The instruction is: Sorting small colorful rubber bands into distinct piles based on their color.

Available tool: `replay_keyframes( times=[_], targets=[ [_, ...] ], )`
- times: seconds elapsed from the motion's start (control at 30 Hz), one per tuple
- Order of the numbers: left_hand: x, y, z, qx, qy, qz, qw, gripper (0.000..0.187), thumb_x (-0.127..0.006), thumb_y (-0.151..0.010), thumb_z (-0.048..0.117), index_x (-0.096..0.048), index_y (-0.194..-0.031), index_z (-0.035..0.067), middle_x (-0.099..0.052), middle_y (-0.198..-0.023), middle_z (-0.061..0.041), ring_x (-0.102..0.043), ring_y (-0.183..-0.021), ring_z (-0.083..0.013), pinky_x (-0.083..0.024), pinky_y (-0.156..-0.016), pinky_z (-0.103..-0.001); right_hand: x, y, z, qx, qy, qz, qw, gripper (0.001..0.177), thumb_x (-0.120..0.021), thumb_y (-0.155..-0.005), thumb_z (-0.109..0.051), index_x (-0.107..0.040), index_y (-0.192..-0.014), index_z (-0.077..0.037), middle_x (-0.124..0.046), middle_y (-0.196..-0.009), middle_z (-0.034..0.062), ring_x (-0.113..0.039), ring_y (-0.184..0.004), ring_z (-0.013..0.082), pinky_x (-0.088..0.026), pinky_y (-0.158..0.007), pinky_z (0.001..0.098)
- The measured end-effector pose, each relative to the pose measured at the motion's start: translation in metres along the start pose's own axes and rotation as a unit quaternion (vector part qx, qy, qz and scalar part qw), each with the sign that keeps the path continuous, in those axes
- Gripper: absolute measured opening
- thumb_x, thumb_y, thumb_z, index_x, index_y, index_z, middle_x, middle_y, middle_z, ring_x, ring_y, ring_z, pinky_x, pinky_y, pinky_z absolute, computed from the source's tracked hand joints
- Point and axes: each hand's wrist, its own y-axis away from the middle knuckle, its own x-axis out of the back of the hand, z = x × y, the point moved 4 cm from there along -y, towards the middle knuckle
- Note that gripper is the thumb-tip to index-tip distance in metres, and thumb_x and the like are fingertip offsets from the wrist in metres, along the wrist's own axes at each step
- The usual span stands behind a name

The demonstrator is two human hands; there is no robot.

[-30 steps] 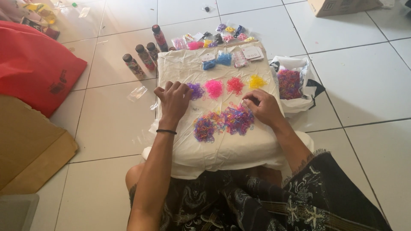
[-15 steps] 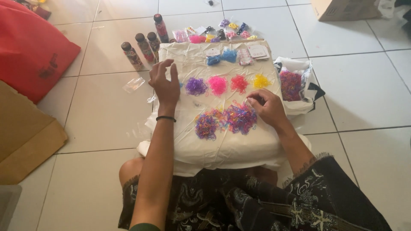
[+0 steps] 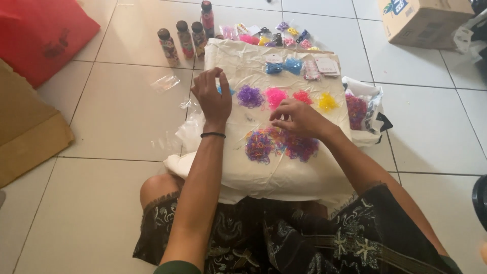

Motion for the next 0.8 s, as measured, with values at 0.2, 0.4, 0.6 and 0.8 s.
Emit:
replay_keyframes(
  times=[0.2,0.4,0.6,0.8],
  targets=[
    [0.005,-0.003,0.004,0.001,0.008,-0.011,1.000,0.028,-0.040,-0.108,0.032,-0.063,-0.107,0.016,-0.056,-0.091,0.002,-0.059,-0.093,-0.0165,-0.042,-0.081,-0.032,-0.020,-0.033,0.014,-0.113,0.137,-0.168,0.970,0.043,-0.066,-0.091,-0.047,-0.080,-0.094,-0.006,-0.077,-0.092,0.0217,-0.073,-0.098,0.0421,-0.056,-0.090,0.0532],
    [0.003,-0.001,-0.004,0.012,0.000,-0.010,1.000,0.023,-0.042,-0.107,0.031,-0.061,-0.108,0.018,-0.053,-0.091,0.003,-0.058,-0.095,-0.0167,-0.043,-0.082,-0.032,-0.029,-0.041,-0.005,-0.141,0.168,-0.232,0.948,0.036,-0.067,-0.086,-0.042,-0.081,-0.092,-0.009,-0.078,-0.092,0.0180,-0.073,-0.099,0.0380,-0.057,-0.090,0.0491],
    [0.003,0.002,-0.008,0.024,0.018,-0.003,1.000,0.023,-0.043,-0.107,0.032,-0.061,-0.108,0.018,-0.054,-0.090,0.002,-0.060,-0.095,-0.0170,-0.045,-0.083,-0.032,-0.012,-0.055,0.044,-0.139,0.133,-0.149,0.970,0.032,-0.067,-0.094,-0.038,-0.081,-0.096,-0.009,-0.078,-0.090,0.0143,-0.075,-0.094,0.0329,-0.056,-0.087,0.0428],
    [0.004,0.001,-0.005,0.004,0.008,0.000,1.000,0.019,-0.045,-0.105,0.030,-0.060,-0.104,0.019,-0.052,-0.087,0.004,-0.059,-0.091,-0.0162,-0.046,-0.081,-0.031,0.017,-0.060,0.071,-0.118,0.175,-0.073,0.975,0.037,-0.065,-0.092,-0.038,-0.079,-0.098,-0.005,-0.075,-0.094,0.0227,-0.071,-0.099,0.0438,-0.055,-0.086,0.0539]
  ],
)
